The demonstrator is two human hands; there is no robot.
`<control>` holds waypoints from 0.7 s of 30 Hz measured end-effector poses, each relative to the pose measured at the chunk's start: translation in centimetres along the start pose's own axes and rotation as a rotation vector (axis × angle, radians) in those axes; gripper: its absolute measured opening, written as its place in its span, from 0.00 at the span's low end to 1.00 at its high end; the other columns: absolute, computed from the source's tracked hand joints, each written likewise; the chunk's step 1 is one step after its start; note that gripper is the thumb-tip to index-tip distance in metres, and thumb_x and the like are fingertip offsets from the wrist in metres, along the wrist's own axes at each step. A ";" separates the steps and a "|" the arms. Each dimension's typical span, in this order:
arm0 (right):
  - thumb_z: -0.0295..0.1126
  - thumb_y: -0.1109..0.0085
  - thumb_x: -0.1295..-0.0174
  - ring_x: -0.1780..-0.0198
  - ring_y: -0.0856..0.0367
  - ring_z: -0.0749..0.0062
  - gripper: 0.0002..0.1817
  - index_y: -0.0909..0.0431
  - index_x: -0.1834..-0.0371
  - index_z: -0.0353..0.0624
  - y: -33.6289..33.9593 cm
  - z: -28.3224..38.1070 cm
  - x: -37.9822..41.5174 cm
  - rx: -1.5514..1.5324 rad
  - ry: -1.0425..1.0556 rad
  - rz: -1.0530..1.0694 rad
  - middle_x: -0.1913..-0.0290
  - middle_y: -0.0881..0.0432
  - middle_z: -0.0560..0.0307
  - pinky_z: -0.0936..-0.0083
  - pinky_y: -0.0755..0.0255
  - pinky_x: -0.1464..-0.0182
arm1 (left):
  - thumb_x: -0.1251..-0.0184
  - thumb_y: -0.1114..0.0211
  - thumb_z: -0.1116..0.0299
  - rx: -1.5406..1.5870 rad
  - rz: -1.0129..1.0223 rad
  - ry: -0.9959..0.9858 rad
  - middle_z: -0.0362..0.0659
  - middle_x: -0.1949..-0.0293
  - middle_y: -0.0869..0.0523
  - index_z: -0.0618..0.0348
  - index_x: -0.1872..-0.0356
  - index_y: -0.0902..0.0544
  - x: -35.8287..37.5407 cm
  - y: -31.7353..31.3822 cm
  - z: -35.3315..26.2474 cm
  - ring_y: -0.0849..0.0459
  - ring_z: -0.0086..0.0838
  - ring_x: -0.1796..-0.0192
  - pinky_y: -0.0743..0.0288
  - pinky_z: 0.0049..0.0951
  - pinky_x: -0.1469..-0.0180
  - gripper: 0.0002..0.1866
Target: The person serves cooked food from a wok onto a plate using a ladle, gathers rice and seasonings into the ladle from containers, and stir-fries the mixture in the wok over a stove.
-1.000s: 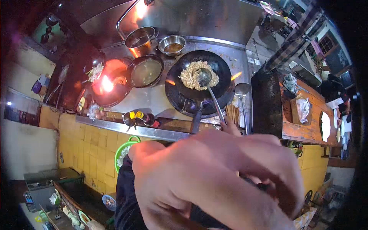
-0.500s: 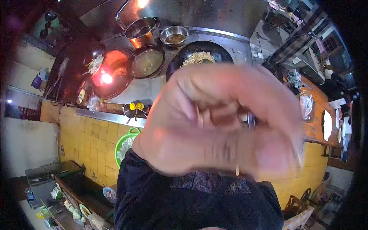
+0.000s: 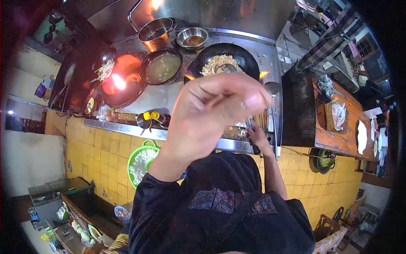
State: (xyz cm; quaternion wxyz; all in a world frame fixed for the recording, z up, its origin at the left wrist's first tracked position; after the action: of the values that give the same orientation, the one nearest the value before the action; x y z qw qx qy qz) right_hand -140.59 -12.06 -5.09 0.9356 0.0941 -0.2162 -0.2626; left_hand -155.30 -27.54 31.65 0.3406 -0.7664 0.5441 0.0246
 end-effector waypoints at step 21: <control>0.26 0.44 0.47 0.61 0.18 0.43 0.33 0.32 0.33 0.56 8.0 12.7 3.9 1.144 0.068 -0.065 0.66 0.18 0.40 0.54 0.22 0.57 | 0.38 0.36 0.64 -0.622 0.253 -0.037 0.49 0.66 0.15 0.61 0.52 0.19 6.3 3.7 3.5 0.19 0.32 0.65 0.25 0.30 0.63 0.16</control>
State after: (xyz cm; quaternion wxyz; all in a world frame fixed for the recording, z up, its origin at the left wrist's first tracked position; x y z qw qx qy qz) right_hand -139.71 -8.14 9.91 0.7337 0.6004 -0.2906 -0.1295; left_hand -154.71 -31.40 24.60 0.0948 -0.7594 0.5950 0.2454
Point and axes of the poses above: each hand's wrist, its own x-axis away from the middle knuckle, its own y-axis out of the back of the hand, z = x × y, the point moved 6 cm from there along -x, towards the middle knuckle
